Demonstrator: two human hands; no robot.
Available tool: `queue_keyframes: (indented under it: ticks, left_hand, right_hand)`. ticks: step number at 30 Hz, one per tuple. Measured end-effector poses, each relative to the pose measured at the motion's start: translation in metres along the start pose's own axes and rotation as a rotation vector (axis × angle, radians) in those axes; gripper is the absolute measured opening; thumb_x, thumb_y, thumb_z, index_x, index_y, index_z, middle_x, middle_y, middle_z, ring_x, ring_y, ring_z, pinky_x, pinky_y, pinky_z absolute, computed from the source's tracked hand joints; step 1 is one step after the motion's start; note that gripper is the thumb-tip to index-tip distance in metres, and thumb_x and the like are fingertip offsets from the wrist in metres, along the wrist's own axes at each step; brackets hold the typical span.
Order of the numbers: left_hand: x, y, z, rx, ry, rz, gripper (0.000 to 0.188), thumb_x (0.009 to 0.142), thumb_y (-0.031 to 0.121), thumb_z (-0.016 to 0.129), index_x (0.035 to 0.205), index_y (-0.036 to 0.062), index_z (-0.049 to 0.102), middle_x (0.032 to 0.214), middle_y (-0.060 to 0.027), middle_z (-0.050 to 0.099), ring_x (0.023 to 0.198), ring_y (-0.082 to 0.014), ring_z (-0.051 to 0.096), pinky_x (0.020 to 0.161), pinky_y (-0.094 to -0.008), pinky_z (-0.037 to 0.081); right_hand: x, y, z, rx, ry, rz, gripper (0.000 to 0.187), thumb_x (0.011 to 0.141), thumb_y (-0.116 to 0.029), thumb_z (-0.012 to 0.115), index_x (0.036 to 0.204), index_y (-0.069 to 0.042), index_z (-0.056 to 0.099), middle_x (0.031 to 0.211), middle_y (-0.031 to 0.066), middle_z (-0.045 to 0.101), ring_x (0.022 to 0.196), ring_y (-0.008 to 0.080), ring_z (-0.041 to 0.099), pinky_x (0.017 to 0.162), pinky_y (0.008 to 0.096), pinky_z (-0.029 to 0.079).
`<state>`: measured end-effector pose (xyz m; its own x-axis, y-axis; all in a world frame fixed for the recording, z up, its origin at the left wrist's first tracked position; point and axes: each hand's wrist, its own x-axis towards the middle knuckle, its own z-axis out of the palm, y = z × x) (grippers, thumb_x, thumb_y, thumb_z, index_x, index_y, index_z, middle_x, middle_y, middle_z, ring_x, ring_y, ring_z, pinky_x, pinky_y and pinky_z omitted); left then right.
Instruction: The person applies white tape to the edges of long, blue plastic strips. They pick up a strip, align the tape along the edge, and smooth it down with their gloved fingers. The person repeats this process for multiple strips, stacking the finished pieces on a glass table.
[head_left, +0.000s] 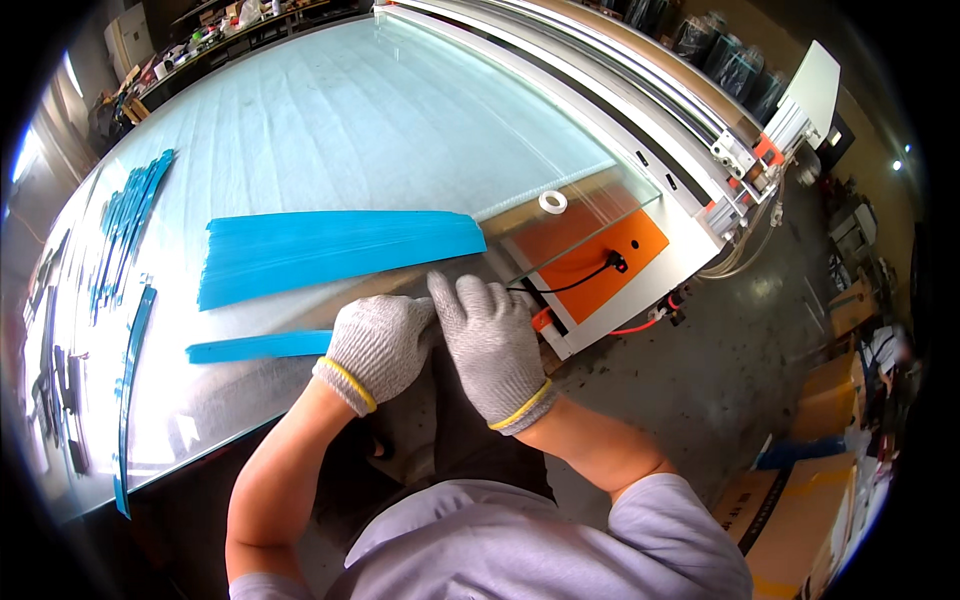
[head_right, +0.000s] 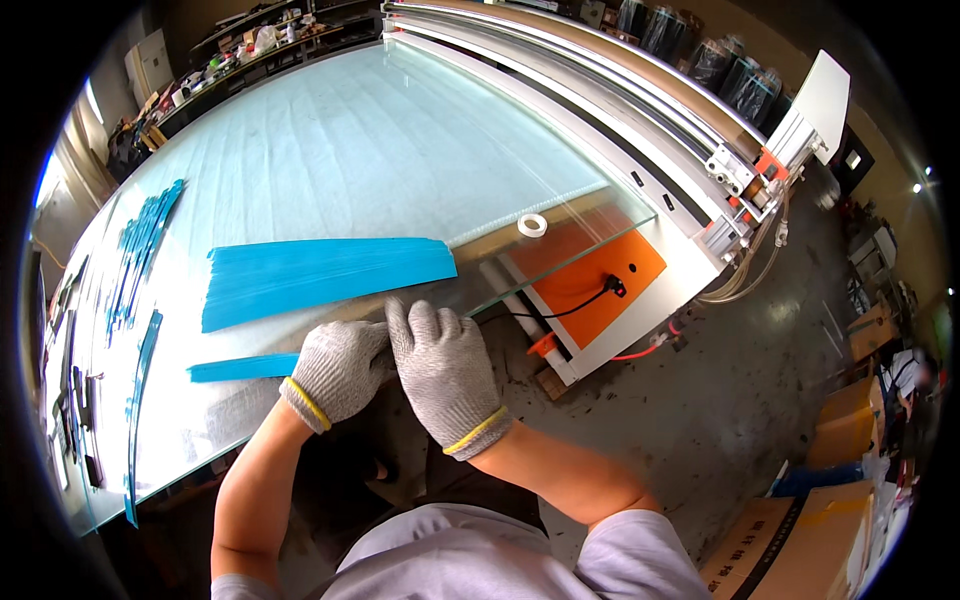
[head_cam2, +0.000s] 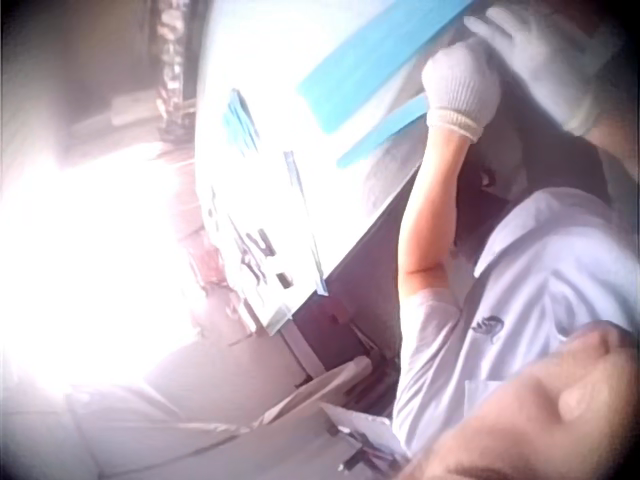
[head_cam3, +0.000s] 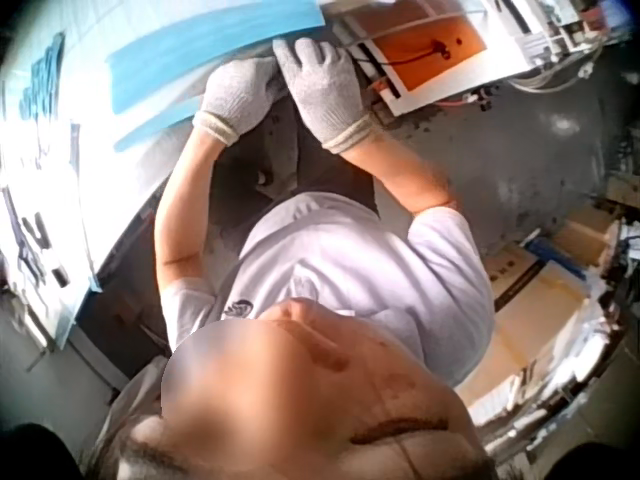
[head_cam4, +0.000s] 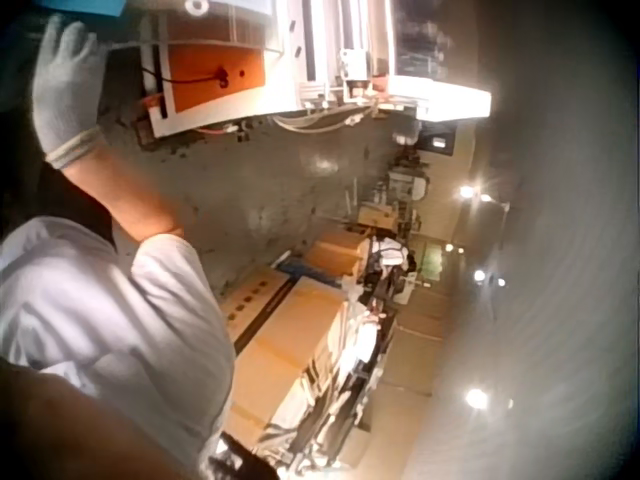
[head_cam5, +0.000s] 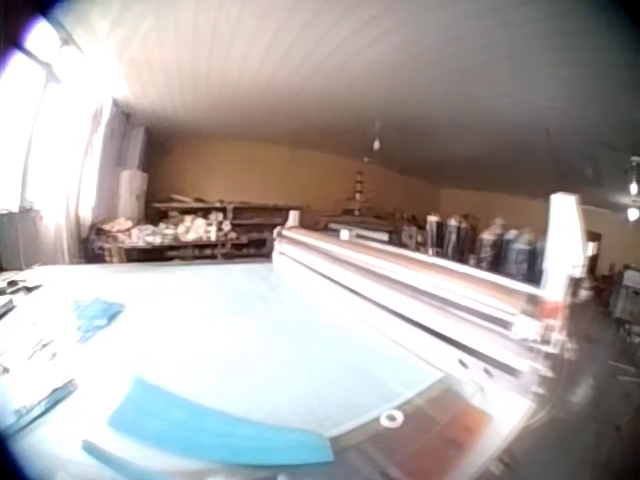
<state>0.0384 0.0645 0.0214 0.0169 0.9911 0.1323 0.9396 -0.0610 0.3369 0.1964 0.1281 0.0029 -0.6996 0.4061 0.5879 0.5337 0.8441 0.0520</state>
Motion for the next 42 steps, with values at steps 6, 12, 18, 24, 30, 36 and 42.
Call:
queue_keyframes:
  ticks: [6,12,18,24,30,36,42]
  left_hand:
    - [-0.02,0.011,-0.007,0.045,0.236,0.049,0.013,0.087,0.019,0.068,0.083,0.0069,0.063,0.081,-0.0145,0.066,0.079,-0.0373,0.066,0.071,-0.0482,0.052]
    - [-0.031,0.021,-0.012,-0.021,0.229,0.033,0.01,0.081,0.009,0.069,0.09,0.0059,0.066,0.083,-0.017,0.066,0.079,-0.0409,0.064,0.068,-0.0497,0.05]
    - [-0.036,0.028,-0.01,0.068,0.27,0.008,0.012,0.081,0.008,0.068,0.092,0.0062,0.065,0.083,-0.0161,0.065,0.076,-0.041,0.063,0.066,-0.0503,0.049]
    - [-0.039,0.032,-0.009,0.078,0.287,-0.008,0.012,0.08,0.007,0.068,0.092,0.0065,0.064,0.084,-0.0148,0.065,0.076,-0.0404,0.063,0.066,-0.0505,0.049]
    - [-0.039,0.036,-0.012,0.082,0.283,0.0,0.014,0.079,0.007,0.068,0.093,0.0059,0.065,0.087,-0.0153,0.067,0.078,-0.0407,0.064,0.069,-0.0504,0.05]
    - [-0.038,0.036,-0.009,0.121,0.352,0.043,0.012,0.078,0.012,0.068,0.089,0.0089,0.063,0.08,-0.0111,0.062,0.07,-0.0345,0.062,0.063,-0.0461,0.049]
    - [-0.037,0.033,-0.009,0.079,0.343,0.05,0.012,0.079,0.012,0.069,0.09,0.0095,0.063,0.079,-0.0115,0.063,0.069,-0.0351,0.063,0.063,-0.0472,0.049]
  right_hand:
    - [-0.022,0.021,-0.002,1.171,0.206,0.423,0.049,0.079,0.002,0.08,0.125,-0.001,0.065,0.118,0.0136,0.067,0.08,0.0189,0.067,0.075,0.0306,0.056]
    - [-0.027,0.004,0.001,1.333,0.29,0.515,0.017,0.084,0.007,0.073,0.1,0.001,0.072,0.096,0.0093,0.074,0.089,0.0199,0.071,0.08,0.0303,0.056]
    - [-0.032,-0.021,0.009,1.072,0.518,0.45,0.047,0.087,0.008,0.068,0.134,0.004,0.06,0.125,0.019,0.069,0.101,0.0294,0.071,0.089,0.0338,0.056]
    - [-0.041,-0.027,0.006,0.871,0.484,0.348,0.052,0.09,0.008,0.061,0.141,0.009,0.051,0.138,0.0242,0.061,0.124,0.0403,0.062,0.103,0.0418,0.05]
    - [-0.045,-0.025,0.005,0.85,0.497,0.305,0.055,0.089,0.008,0.06,0.143,0.01,0.049,0.141,0.0262,0.058,0.127,0.0426,0.059,0.107,0.0434,0.048]
    - [-0.047,-0.024,0.006,0.851,0.493,0.3,0.056,0.089,0.007,0.06,0.143,0.009,0.049,0.141,0.0256,0.058,0.128,0.0424,0.059,0.106,0.0432,0.049]
    - [-0.049,-0.024,0.008,0.823,0.503,0.294,0.058,0.087,0.007,0.062,0.144,0.008,0.05,0.141,0.0238,0.059,0.125,0.0413,0.061,0.105,0.0424,0.049]
